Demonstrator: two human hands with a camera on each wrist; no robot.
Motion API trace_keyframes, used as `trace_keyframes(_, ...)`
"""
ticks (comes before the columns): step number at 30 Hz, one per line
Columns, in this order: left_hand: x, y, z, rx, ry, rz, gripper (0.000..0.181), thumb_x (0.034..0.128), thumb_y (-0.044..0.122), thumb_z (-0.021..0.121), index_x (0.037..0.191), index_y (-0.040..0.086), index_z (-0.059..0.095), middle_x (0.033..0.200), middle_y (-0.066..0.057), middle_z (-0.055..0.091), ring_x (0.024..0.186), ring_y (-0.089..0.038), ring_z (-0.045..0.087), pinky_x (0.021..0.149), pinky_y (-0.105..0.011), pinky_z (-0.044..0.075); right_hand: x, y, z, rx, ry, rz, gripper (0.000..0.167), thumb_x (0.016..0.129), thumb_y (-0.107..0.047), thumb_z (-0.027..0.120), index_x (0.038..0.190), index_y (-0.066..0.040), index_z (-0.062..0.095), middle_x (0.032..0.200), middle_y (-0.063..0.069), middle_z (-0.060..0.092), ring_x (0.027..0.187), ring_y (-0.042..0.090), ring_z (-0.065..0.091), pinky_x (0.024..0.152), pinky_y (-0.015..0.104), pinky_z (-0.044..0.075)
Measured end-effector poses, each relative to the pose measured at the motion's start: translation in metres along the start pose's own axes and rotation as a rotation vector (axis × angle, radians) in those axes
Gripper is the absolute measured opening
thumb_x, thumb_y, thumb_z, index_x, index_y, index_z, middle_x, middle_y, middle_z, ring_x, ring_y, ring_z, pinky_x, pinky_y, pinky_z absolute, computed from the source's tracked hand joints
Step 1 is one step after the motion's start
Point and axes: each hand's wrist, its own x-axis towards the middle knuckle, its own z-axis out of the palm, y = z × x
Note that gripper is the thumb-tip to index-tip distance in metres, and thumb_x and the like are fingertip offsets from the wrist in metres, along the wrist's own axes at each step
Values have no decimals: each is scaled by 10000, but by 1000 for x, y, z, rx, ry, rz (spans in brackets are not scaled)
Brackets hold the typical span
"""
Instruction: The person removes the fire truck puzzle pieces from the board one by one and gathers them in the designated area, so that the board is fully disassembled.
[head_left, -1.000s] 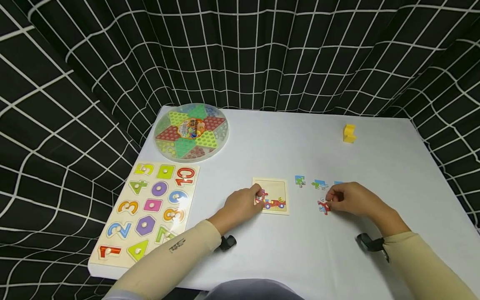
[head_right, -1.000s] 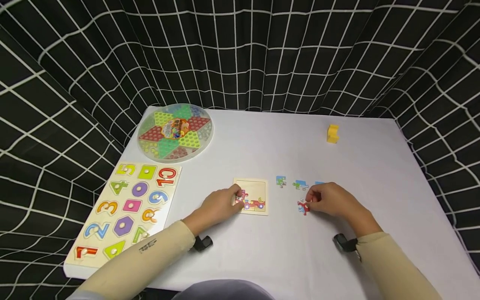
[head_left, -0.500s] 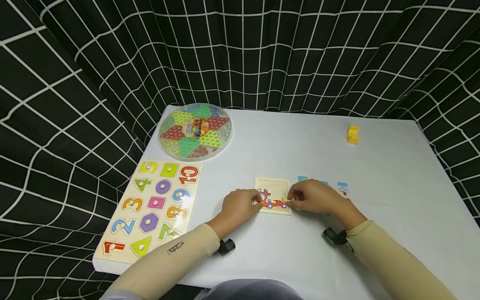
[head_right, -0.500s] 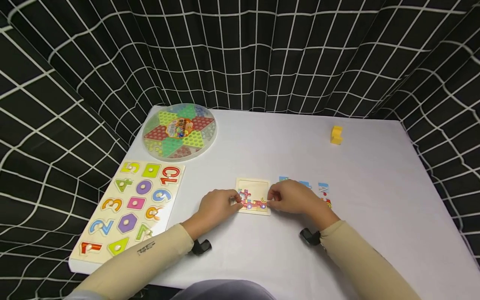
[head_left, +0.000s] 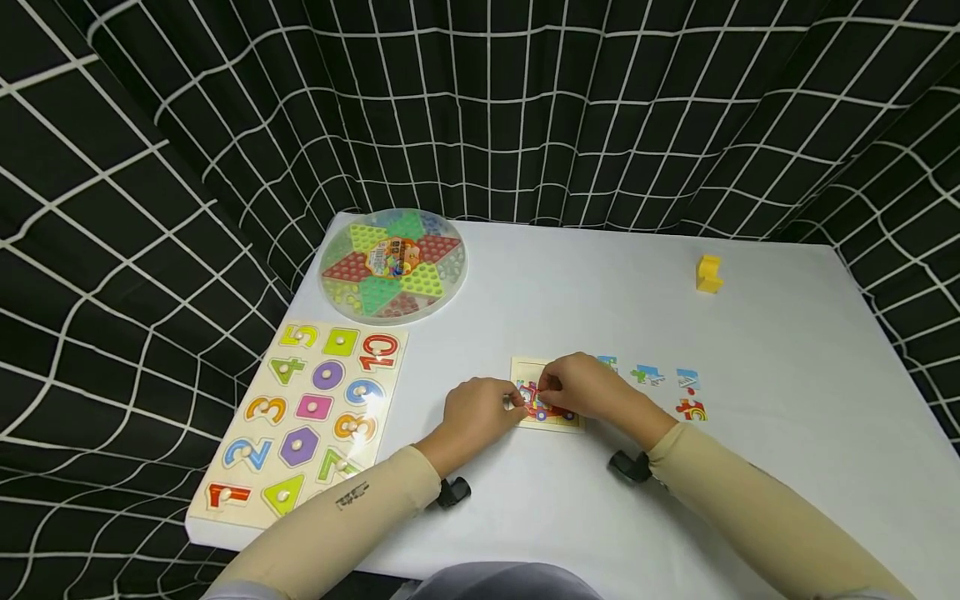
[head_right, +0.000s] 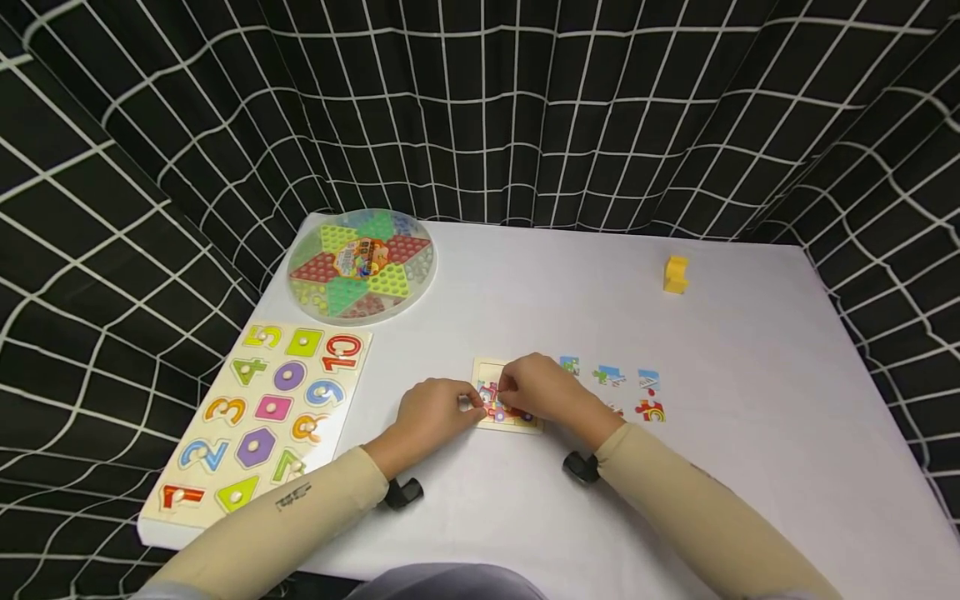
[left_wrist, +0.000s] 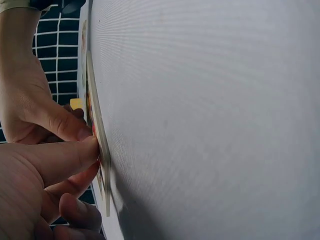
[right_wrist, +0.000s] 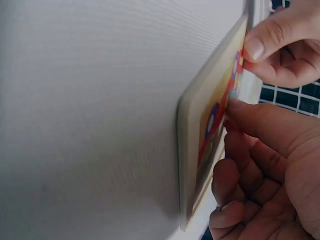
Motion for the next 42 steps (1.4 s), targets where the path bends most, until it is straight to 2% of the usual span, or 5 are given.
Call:
trace_keyframes(17, 3, 4, -5, -15, -37, -15, 111, 822, 405, 772, 788, 321, 708, 508, 123, 482, 506, -93, 469, 448, -297, 364, 1, 0, -8, -55, 73, -59, 109, 820, -139, 715, 755, -156, 629, 637, -91, 527, 565, 76, 471, 535, 264, 411)
trace_keyframes(21, 3, 4, -6, -12, -37, -5, 110, 826, 399, 770, 794, 316, 705, 534, 134, 491, 513, -91, 470, 452, -297, 365, -8, 7, -15, -51, 112, -63, 129, 804, -148, 738, 742, -155, 625, 633, -88, 518, 577, 83, 461, 544, 274, 402)
trace_keyframes(26, 3, 4, -5, -37, -42, -7, 110, 828, 389, 769, 800, 299, 712, 537, 125, 494, 513, -91, 452, 460, -298, 362, -29, 29, -22, -46, 136, -41, 131, 784, -131, 745, 738, -167, 628, 629, -84, 502, 589, 88, 452, 546, 275, 390)
trace_keyframes(36, 3, 2, -6, -45, -82, 18, 129, 838, 382, 763, 807, 268, 710, 576, 139, 512, 519, -85, 442, 466, -291, 364, -66, 70, -22, -25, 90, 44, 155, 783, -85, 724, 729, -185, 619, 619, -87, 492, 574, 85, 451, 514, 246, 377)
trace_keyframes(42, 6, -1, -6, -71, -110, 27, 145, 852, 369, 754, 803, 268, 662, 588, 115, 521, 535, -98, 440, 483, -296, 369, -74, 81, -26, -20, 73, 55, 127, 791, -73, 727, 773, -164, 640, 640, -83, 498, 581, 85, 458, 525, 248, 392)
